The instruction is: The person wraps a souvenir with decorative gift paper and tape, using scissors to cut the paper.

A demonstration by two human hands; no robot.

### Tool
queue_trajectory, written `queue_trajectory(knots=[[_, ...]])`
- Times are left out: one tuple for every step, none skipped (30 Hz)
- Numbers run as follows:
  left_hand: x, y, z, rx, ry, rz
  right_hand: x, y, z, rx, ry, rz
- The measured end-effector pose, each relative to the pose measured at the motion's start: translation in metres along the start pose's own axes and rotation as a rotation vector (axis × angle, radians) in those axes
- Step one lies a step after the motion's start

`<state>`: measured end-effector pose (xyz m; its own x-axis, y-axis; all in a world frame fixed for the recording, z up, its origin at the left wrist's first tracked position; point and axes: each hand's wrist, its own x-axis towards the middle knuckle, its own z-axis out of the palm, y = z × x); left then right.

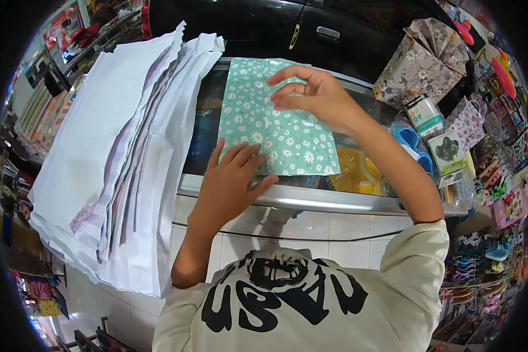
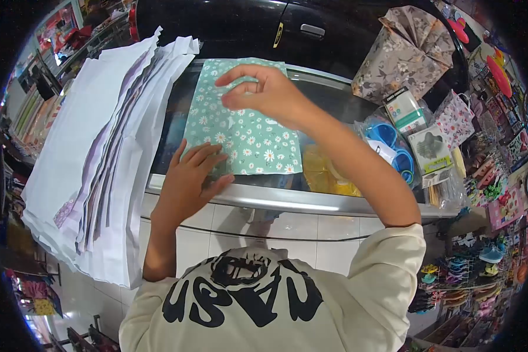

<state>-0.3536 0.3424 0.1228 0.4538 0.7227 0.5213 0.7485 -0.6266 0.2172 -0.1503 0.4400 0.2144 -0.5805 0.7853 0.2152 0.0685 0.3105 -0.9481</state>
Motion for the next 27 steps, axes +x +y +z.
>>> queue_trajectory(knots=[[-0.001, 0.001, 0.001, -0.012, 0.002, -0.012, 0.001, 0.007, 0.001, 0.054, -0.025, 0.041], [-0.002, 0.002, 0.002, -0.025, 0.004, -0.023, 0.002, 0.013, 0.003, 0.050, -0.017, 0.050], [-0.002, 0.003, 0.001, -0.032, 0.006, -0.030, 0.003, 0.018, 0.005, 0.045, -0.010, 0.059], [-0.002, 0.004, 0.000, -0.038, 0.010, -0.036, 0.004, 0.022, 0.008, 0.041, -0.003, 0.066], [-0.002, 0.004, -0.001, -0.044, 0.013, -0.041, 0.004, 0.025, 0.010, 0.021, 0.008, 0.042], [-0.003, 0.002, -0.001, -0.044, -0.008, -0.039, 0.005, 0.027, 0.012, 0.032, 0.001, 0.026], [-0.004, 0.001, -0.001, -0.046, -0.028, -0.035, 0.005, 0.029, 0.013, 0.042, -0.005, 0.011], [-0.005, 0.001, 0.000, -0.049, -0.048, -0.032, 0.005, 0.030, 0.014, 0.051, -0.011, -0.002], [-0.005, 0.000, 0.000, -0.053, -0.046, -0.030, 0.004, 0.031, 0.015, 0.100, -0.022, -0.008], [-0.005, 0.000, -0.001, -0.057, -0.044, -0.027, 0.003, 0.032, 0.015, 0.149, -0.034, -0.014], [-0.005, 0.000, 0.000, -0.059, -0.042, -0.024, 0.003, 0.032, 0.016, 0.198, -0.044, -0.022], [-0.005, 0.000, 0.001, -0.070, -0.028, -0.023, 0.002, 0.030, 0.016, 0.189, -0.052, -0.046], [-0.006, 0.000, 0.001, -0.081, -0.015, -0.021, 0.000, 0.029, 0.017, 0.181, -0.059, -0.070], [-0.006, 0.000, 0.002, -0.091, -0.003, -0.019, -0.001, 0.028, 0.017, 0.172, -0.065, -0.095], [-0.007, -0.001, 0.002, -0.079, 0.004, -0.008, -0.003, 0.027, 0.016, 0.152, -0.068, -0.094], [-0.007, -0.002, 0.002, -0.066, 0.011, 0.004, -0.005, 0.028, 0.016, 0.132, -0.069, -0.092], [-0.008, -0.002, 0.003, -0.055, 0.017, 0.016, -0.006, 0.028, 0.016, 0.112, -0.069, -0.091], [-0.008, -0.002, 0.003, -0.055, 0.017, 0.016, -0.008, 0.029, 0.016, 0.115, -0.066, -0.102], [-0.009, -0.002, 0.004, -0.055, 0.018, 0.015, -0.010, 0.031, 0.016, 0.118, -0.064, -0.114], [-0.009, -0.002, 0.004, -0.055, 0.019, 0.013, -0.011, 0.032, 0.016, 0.120, -0.062, -0.126], [-0.009, -0.002, 0.003, -0.061, 0.010, 0.012, -0.012, 0.033, 0.016, 0.099, -0.059, -0.133], [-0.008, -0.002, 0.002, -0.066, 0.001, 0.011, -0.013, 0.035, 0.016, 0.078, -0.056, -0.141], [-0.009, -0.002, 0.001, -0.072, -0.008, 0.009, -0.015, 0.037, 0.017, 0.057, -0.053, -0.147], [-0.009, -0.002, 0.001, -0.075, -0.007, 0.006, -0.016, 0.040, 0.018, 0.070, -0.045, -0.142], [-0.008, -0.001, 0.001, -0.077, -0.005, 0.003, -0.017, 0.043, 0.019, 0.083, -0.036, -0.137], [-0.008, -0.001, 0.001, -0.080, -0.003, 0.001, -0.017, 0.045, 0.020, 0.096, -0.027, -0.132], [-0.008, -0.001, 0.002, -0.077, 0.003, 0.006, -0.019, 0.044, 0.022, 0.087, -0.022, -0.100]])
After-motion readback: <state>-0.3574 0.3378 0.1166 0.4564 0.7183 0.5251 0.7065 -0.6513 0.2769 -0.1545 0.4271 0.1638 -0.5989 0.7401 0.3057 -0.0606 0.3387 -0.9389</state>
